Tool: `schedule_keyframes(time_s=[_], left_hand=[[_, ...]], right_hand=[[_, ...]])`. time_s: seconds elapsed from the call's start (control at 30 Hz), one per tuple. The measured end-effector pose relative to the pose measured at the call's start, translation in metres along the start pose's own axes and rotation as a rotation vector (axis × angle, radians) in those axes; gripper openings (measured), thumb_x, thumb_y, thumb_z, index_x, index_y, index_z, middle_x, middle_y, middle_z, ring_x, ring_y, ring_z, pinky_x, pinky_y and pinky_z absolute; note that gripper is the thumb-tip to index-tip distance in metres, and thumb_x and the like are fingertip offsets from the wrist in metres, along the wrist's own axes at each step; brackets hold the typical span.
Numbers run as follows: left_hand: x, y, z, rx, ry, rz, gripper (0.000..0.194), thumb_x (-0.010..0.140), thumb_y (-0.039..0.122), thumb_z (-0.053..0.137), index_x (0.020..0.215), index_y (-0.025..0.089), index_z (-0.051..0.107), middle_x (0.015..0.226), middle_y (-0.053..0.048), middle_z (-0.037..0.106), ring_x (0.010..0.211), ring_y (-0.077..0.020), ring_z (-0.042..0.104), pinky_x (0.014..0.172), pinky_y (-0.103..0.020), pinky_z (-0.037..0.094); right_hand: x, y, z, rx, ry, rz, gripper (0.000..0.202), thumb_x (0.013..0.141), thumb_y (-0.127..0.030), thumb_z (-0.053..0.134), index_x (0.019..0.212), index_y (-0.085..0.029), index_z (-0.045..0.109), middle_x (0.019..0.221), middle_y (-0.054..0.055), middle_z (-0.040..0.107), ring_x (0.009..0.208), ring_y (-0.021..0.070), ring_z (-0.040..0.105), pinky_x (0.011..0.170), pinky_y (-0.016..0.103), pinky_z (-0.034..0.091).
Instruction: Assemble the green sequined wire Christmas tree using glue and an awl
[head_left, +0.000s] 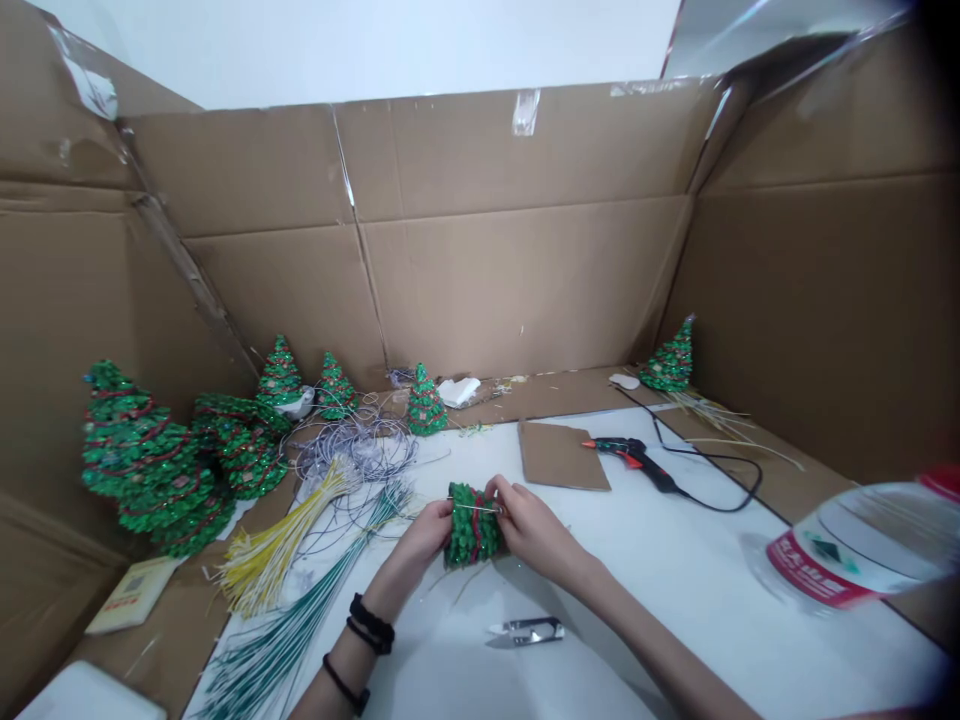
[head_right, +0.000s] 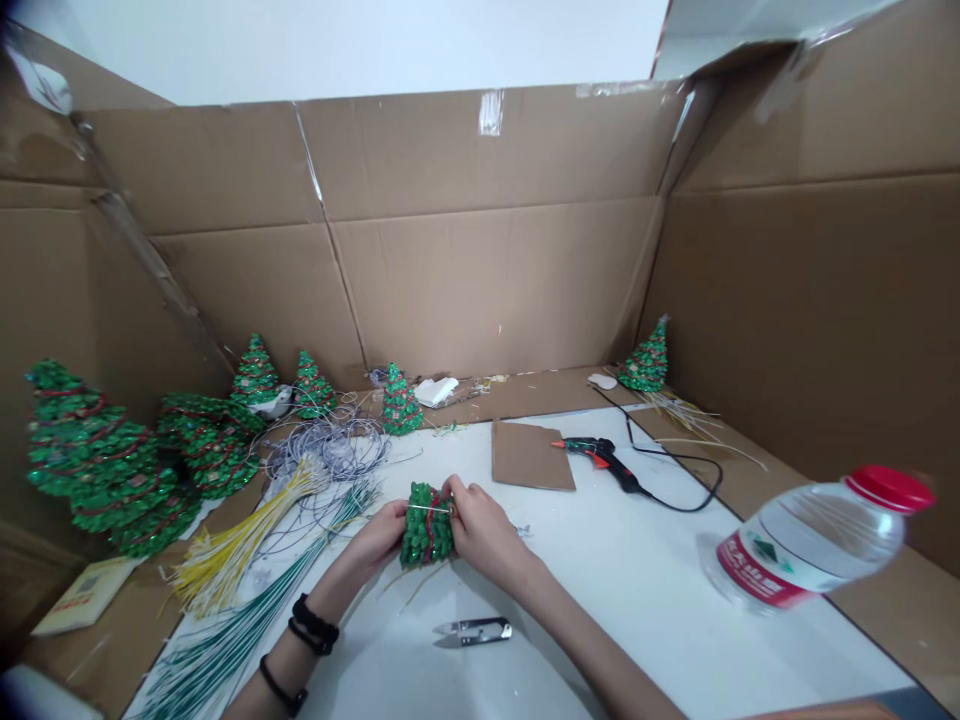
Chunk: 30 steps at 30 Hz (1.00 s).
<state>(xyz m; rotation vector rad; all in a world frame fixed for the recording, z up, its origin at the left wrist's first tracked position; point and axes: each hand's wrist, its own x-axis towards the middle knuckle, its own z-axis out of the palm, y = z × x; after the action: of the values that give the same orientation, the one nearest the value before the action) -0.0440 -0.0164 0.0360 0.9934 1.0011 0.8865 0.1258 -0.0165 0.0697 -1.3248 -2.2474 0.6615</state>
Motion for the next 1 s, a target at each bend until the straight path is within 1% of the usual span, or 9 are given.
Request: schedule_keyframes(time_s=[0.13, 0.23, 0.33, 0.43, 0.5, 0.6, 0.77, 0.83, 1.0], left_hand=[[0.002, 0.001, 0.002, 0.16, 0.11, 0.085, 0.021, 0.063, 0.033, 0.065, 0.067, 0.012, 0.067, 0.056, -0.001, 0.061, 0.056, -0.0144, 0.052, 0.057, -0.025, 0.038], [-0.003, -0.004, -0.007, 0.25, 0.195, 0.165, 0.02, 0.066, 0.033, 0.059, 0.059, 0.014, 0.061, 0.051, 0.002, 0.052, 0.049, -0.0109, 0.043, 0.051, -0.023, 0.033], [-0.015, -0.009, -0.023, 0.329, 0.273, 0.185, 0.025, 0.07, 0.038, 0.055, 0.058, 0.015, 0.057, 0.052, 0.003, 0.049, 0.048, -0.0102, 0.04, 0.049, -0.023, 0.03], [-0.032, -0.009, -0.043, 0.395, 0.377, 0.132, 0.03, 0.067, 0.045, 0.058, 0.064, 0.015, 0.058, 0.055, 0.002, 0.051, 0.051, -0.0113, 0.042, 0.05, -0.023, 0.031], [-0.042, -0.007, -0.054, 0.408, 0.383, 0.082, 0.034, 0.066, 0.048, 0.059, 0.068, 0.014, 0.06, 0.059, 0.0, 0.054, 0.052, -0.0116, 0.043, 0.05, -0.023, 0.031], [-0.05, -0.002, -0.064, 0.416, 0.368, 0.038, 0.037, 0.064, 0.05, 0.059, 0.07, 0.014, 0.06, 0.063, -0.001, 0.057, 0.053, -0.0113, 0.042, 0.049, -0.022, 0.029], [-0.055, -0.001, -0.07, 0.449, 0.332, 0.037, 0.034, 0.068, 0.048, 0.057, 0.069, 0.015, 0.06, 0.063, -0.001, 0.059, 0.054, -0.0112, 0.042, 0.052, -0.023, 0.031], [-0.056, -0.003, -0.073, 0.487, 0.327, 0.071, 0.03, 0.072, 0.045, 0.055, 0.068, 0.015, 0.059, 0.063, -0.001, 0.059, 0.057, -0.0126, 0.045, 0.056, -0.024, 0.033], [-0.066, -0.001, -0.081, 0.656, 0.28, 0.067, 0.028, 0.079, 0.041, 0.047, 0.072, 0.016, 0.058, 0.067, -0.003, 0.059, 0.068, -0.0171, 0.051, 0.065, -0.027, 0.037]], right_hand=[[-0.003, 0.002, -0.007, -0.025, 0.025, -0.058, 0.033, 0.076, -0.003, 0.035, 0.1, -0.018, 0.052, 0.079, 0.006, 0.056, 0.079, 0.0201, 0.052, 0.07, 0.029, 0.04], [-0.01, 0.008, -0.02, -0.005, 0.24, -0.111, 0.035, 0.08, -0.005, 0.034, 0.105, -0.019, 0.053, 0.089, 0.008, 0.06, 0.088, 0.0218, 0.052, 0.079, 0.035, 0.041], [-0.021, 0.022, -0.036, 0.124, 0.499, -0.072, 0.026, 0.089, -0.019, 0.035, 0.108, -0.021, 0.052, 0.097, 0.008, 0.06, 0.092, 0.0209, 0.054, 0.082, 0.035, 0.042], [-0.033, 0.041, -0.044, 0.194, 0.595, 0.055, 0.026, 0.091, -0.033, 0.037, 0.104, -0.021, 0.055, 0.095, 0.008, 0.061, 0.09, 0.0211, 0.056, 0.075, 0.032, 0.045], [-0.038, 0.053, -0.042, 0.247, 0.542, 0.144, 0.03, 0.089, -0.039, 0.038, 0.102, -0.02, 0.057, 0.093, 0.009, 0.062, 0.085, 0.021, 0.058, 0.068, 0.03, 0.046], [-0.04, 0.063, -0.031, 0.328, 0.371, 0.208, 0.034, 0.087, -0.044, 0.041, 0.103, -0.02, 0.058, 0.088, 0.008, 0.064, 0.078, 0.0198, 0.059, 0.063, 0.028, 0.047], [-0.027, 0.052, -0.017, 0.333, 0.151, 0.125, 0.035, 0.084, -0.042, 0.048, 0.112, -0.022, 0.056, 0.082, 0.003, 0.062, 0.064, 0.015, 0.053, 0.06, 0.026, 0.044], [-0.02, 0.045, -0.017, 0.323, 0.144, 0.065, 0.032, 0.084, -0.04, 0.05, 0.109, -0.022, 0.057, 0.082, 0.002, 0.062, 0.064, 0.0146, 0.05, 0.061, 0.026, 0.042], [-0.006, 0.035, -0.017, 0.28, 0.185, -0.019, 0.025, 0.087, -0.04, 0.047, 0.082, -0.02, 0.062, 0.077, 0.003, 0.062, 0.067, 0.0157, 0.051, 0.064, 0.027, 0.04]])
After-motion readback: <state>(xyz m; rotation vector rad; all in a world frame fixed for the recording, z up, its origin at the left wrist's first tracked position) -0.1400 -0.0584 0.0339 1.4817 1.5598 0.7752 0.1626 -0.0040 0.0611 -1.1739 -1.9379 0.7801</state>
